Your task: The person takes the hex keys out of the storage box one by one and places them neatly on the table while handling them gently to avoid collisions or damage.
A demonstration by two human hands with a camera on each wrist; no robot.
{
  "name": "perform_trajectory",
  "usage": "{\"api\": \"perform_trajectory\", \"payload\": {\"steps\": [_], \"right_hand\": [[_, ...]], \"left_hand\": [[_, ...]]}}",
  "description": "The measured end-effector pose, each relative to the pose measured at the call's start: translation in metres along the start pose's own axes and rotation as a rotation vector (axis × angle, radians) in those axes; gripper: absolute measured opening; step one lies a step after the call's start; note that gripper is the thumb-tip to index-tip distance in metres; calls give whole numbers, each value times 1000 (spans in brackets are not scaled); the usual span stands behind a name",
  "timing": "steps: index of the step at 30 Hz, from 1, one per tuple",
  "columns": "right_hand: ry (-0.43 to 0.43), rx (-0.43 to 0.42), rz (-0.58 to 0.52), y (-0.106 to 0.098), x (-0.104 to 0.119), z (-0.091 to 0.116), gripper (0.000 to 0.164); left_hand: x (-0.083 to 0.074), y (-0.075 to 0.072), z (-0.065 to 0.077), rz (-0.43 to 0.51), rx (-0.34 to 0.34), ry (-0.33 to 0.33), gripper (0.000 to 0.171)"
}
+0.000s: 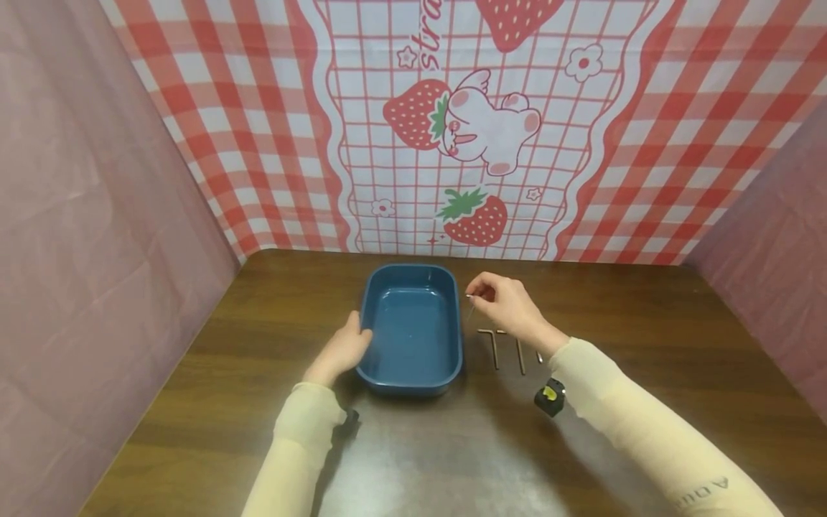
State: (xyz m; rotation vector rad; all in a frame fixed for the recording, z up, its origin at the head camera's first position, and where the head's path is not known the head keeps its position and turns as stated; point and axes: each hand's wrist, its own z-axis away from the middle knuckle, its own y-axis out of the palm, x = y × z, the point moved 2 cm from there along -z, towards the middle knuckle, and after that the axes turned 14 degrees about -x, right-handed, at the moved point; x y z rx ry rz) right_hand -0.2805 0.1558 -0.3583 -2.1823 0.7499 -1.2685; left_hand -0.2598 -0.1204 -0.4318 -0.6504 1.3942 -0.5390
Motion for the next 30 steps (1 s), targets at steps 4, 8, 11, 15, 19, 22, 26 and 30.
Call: {"api": "perform_trajectory", "payload": {"steps": [4,8,11,15,19,22,26,30], "right_hand": [[8,0,10,-3,-4,1,11],[27,6,28,-7,-10,3,11],[28,1,52,-10,-18,5,10],[19,-7,83,-15,-27,7,10],[13,-5,103,-21,-34,9,10],[17,2,119,-24,-40,11,11],[19,2,147,-31,-47,14,10],[22,-8,170,-38,-54,16,10]], "left_hand": [[0,0,0,-7,3,6,58],[1,-1,-1,-10,2,15,59],[1,0,-1,-11,1,21,59],[1,0,-1,-11,7,21,60],[1,-1,-1,-3,13,17,60],[1,-1,-1,2,14,17,61],[2,-2,-2,-5,12,26,61],[2,-2,-2,-10,14,27,61]]}}
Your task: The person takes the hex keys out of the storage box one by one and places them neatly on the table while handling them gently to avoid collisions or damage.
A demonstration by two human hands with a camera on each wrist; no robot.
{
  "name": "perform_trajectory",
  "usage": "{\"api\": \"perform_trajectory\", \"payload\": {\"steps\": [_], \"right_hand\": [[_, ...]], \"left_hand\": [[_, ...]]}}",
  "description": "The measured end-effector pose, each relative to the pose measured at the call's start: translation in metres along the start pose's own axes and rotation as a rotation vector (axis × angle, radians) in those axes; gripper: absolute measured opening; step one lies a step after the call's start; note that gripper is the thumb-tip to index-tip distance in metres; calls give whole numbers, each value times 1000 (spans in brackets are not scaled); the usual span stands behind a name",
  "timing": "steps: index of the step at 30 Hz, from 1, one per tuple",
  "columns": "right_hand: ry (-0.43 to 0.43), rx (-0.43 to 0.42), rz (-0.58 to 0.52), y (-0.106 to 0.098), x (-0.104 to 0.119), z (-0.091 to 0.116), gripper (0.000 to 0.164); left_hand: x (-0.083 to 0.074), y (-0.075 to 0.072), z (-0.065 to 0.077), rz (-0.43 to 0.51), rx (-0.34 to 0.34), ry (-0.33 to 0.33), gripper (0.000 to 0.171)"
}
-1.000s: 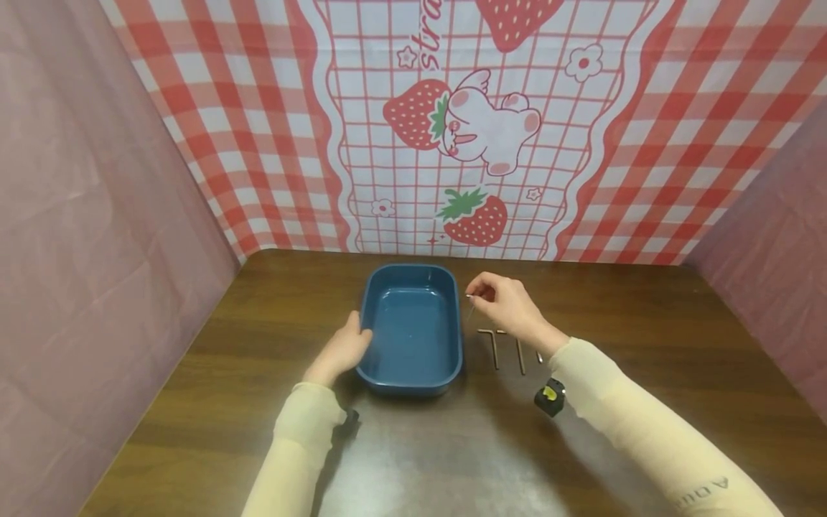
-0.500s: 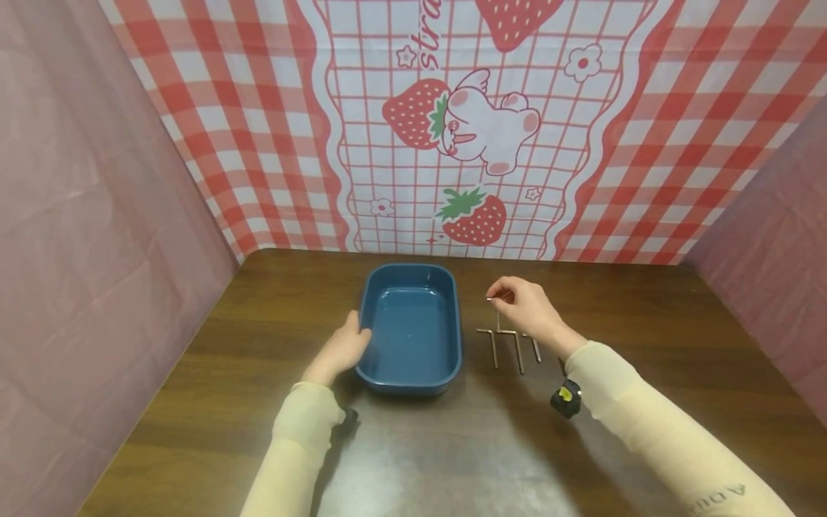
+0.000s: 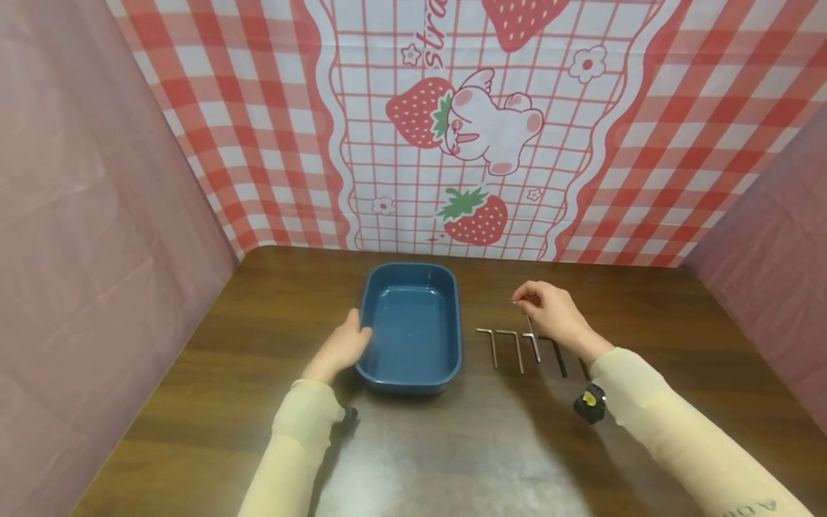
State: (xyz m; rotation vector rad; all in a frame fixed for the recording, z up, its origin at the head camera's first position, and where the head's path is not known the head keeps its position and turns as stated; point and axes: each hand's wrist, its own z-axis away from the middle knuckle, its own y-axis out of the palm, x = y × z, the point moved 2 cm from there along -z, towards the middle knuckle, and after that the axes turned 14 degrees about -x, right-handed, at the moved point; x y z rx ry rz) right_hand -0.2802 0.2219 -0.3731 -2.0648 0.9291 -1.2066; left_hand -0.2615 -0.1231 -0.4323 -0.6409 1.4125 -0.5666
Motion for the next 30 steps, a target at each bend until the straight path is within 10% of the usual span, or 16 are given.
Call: {"api": "perform_trajectory", "payload": {"steps": [30], "right_hand": [[38,-23,78,-28,-33,19,15]], "left_hand": [[-3,0,3,1,-19,6,58]]}}
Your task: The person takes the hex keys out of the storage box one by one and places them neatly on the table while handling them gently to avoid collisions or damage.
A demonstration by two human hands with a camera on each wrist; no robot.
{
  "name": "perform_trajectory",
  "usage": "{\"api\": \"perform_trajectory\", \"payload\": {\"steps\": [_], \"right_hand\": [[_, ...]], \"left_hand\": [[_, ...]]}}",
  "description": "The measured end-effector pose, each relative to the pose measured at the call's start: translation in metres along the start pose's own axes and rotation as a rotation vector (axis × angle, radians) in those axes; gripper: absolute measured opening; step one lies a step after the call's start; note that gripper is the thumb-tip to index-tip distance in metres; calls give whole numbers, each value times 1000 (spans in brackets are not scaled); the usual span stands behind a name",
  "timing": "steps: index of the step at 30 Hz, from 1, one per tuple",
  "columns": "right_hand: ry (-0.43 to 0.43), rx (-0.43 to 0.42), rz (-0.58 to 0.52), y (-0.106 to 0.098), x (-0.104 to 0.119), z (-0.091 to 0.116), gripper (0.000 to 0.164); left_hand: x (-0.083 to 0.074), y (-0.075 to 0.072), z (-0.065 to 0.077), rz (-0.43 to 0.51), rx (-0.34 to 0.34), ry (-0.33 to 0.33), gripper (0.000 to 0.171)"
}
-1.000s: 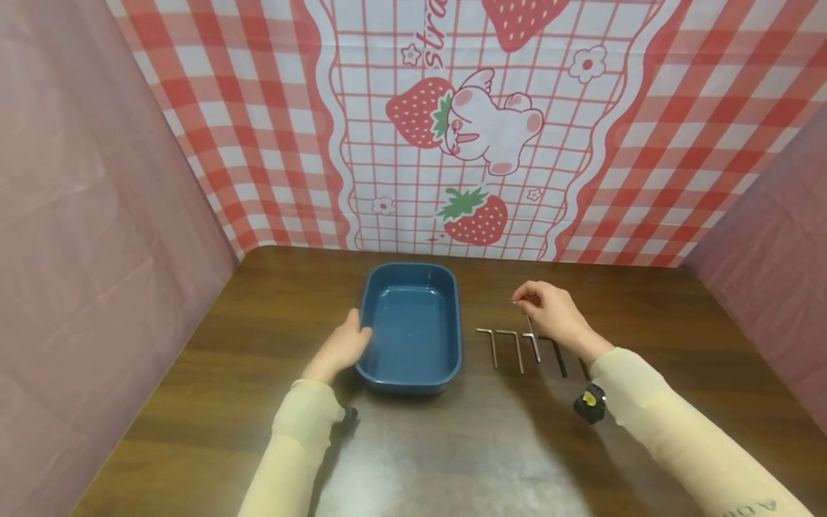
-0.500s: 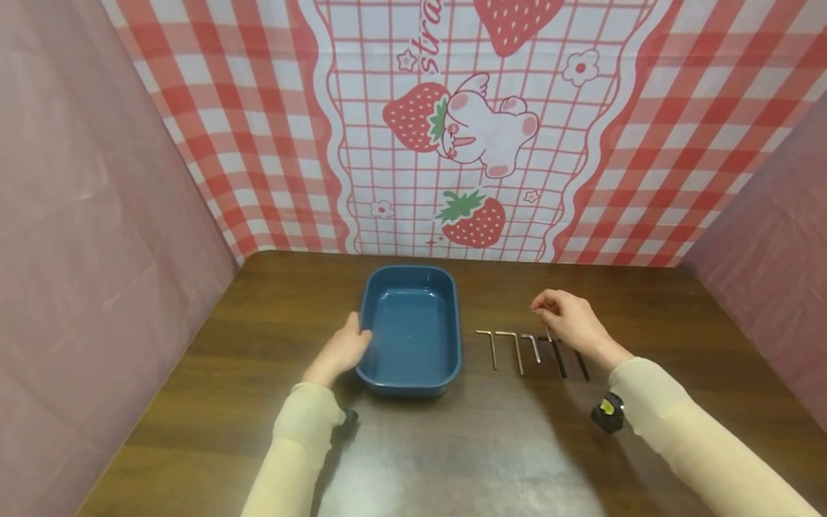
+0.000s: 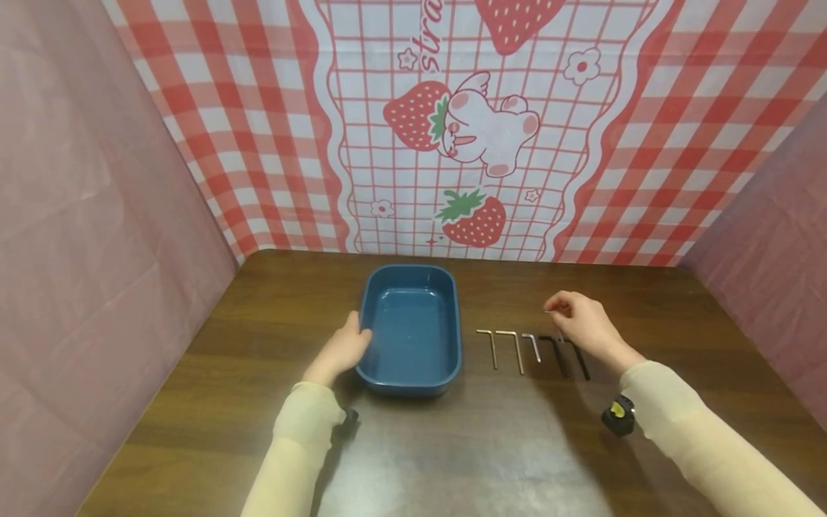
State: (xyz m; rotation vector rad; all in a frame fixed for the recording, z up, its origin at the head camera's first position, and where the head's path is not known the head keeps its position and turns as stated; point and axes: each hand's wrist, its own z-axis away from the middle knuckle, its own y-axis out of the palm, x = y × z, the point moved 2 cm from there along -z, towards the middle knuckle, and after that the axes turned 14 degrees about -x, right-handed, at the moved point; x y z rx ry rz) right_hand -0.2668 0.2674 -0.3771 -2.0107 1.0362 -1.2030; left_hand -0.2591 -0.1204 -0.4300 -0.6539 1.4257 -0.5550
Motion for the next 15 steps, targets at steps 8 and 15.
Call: {"api": "perform_trajectory", "payload": {"steps": [8,15], "right_hand": [[10,-7,9,-2,-11,4,15],[27,-31,30,-5,-21,5,13]], "left_hand": [[1,1,0,-8,-7,3,54],[-1,0,0,-5,-15,11,53]]}}
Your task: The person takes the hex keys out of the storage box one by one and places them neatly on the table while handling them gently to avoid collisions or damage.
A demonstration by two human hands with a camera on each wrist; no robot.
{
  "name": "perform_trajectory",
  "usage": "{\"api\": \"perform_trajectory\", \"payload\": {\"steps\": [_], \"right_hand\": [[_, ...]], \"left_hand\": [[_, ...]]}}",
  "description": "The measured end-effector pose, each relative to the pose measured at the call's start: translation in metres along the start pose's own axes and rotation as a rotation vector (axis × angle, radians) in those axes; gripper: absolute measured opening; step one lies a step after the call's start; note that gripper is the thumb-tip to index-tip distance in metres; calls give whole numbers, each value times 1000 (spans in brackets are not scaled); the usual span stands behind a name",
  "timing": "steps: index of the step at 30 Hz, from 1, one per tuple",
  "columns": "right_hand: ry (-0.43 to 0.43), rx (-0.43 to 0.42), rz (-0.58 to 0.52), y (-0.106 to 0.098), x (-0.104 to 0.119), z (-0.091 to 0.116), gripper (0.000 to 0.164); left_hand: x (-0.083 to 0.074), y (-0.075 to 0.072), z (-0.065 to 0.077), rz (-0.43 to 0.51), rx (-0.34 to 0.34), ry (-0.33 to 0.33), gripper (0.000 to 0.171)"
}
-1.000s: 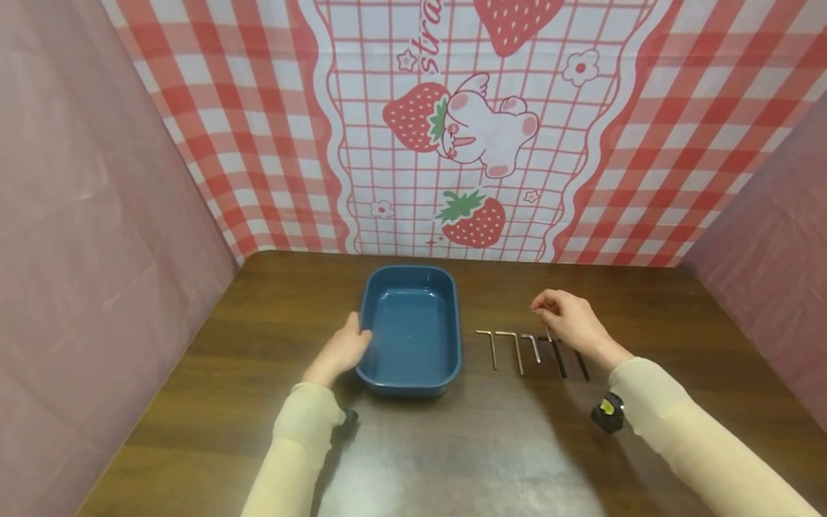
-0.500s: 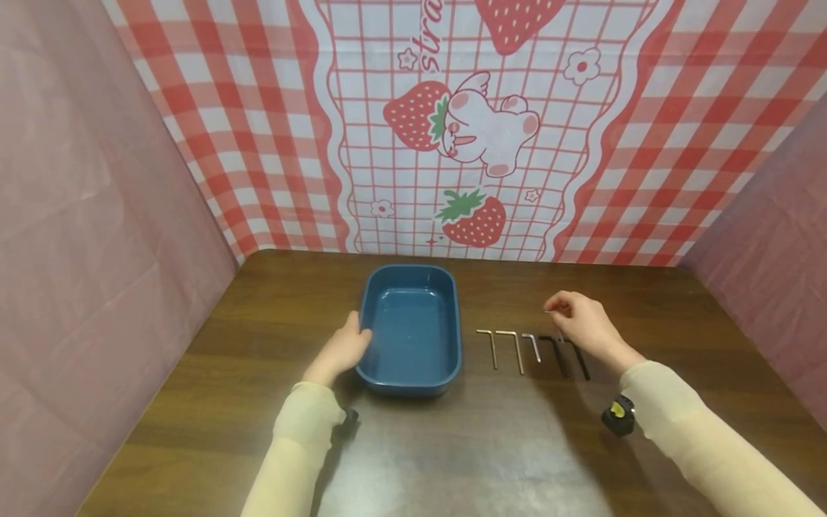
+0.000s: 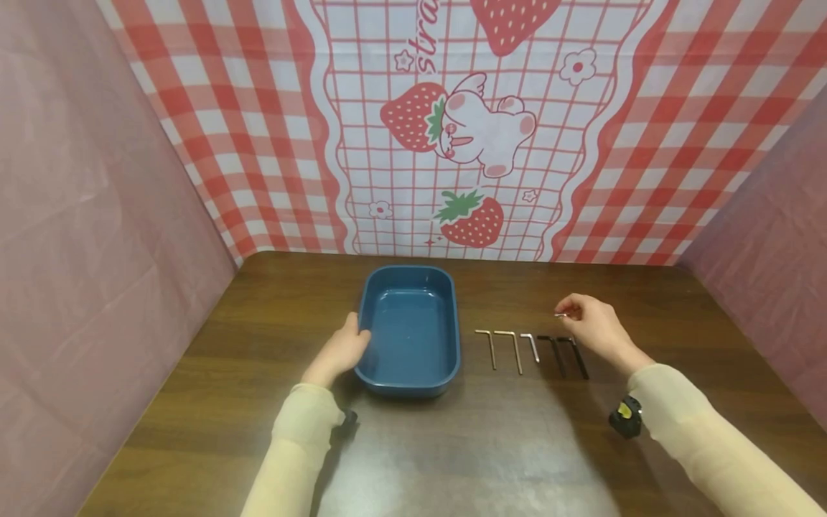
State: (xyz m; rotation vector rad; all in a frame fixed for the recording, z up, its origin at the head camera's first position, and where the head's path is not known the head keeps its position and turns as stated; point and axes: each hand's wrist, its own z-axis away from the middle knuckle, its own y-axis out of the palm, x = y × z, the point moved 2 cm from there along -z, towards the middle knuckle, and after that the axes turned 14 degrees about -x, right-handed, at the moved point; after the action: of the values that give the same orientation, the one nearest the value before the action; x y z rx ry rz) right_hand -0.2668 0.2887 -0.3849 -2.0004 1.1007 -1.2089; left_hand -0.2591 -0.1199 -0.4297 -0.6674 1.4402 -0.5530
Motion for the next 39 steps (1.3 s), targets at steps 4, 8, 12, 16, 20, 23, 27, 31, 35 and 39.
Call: {"api": "perform_trajectory", "payload": {"steps": [4,8,12,16,20,23,27,31,35,39], "right_hand": [[10,-6,-1,-2,-5,1,11],[24,2,10,-4,-10,3,11],[27,11,25,-4,-14,5,12],[34,20,36,-2,-20,8,14],[51,42,46,0,-29,10,14],[62,53,63,1,-34,13,13],[62,64,82,2,-37,16,11],[62,70,74,4,-41,19,10],[76,66,71,5,-42,20,7],[101,112,88,5,-41,20,7]], "left_hand": [[1,0,0,2,7,-10,53],[2,1,0,3,18,-27,55],[3,1,0,3,23,-35,57],[3,1,-1,2,20,-31,54],[3,1,-2,-4,10,-24,53],[3,1,-3,-7,8,-24,54],[3,2,-3,0,15,-30,56],[3,2,-3,9,23,-43,57],[3,1,-3,16,30,-49,58],[3,1,-3,15,33,-53,58]]}}
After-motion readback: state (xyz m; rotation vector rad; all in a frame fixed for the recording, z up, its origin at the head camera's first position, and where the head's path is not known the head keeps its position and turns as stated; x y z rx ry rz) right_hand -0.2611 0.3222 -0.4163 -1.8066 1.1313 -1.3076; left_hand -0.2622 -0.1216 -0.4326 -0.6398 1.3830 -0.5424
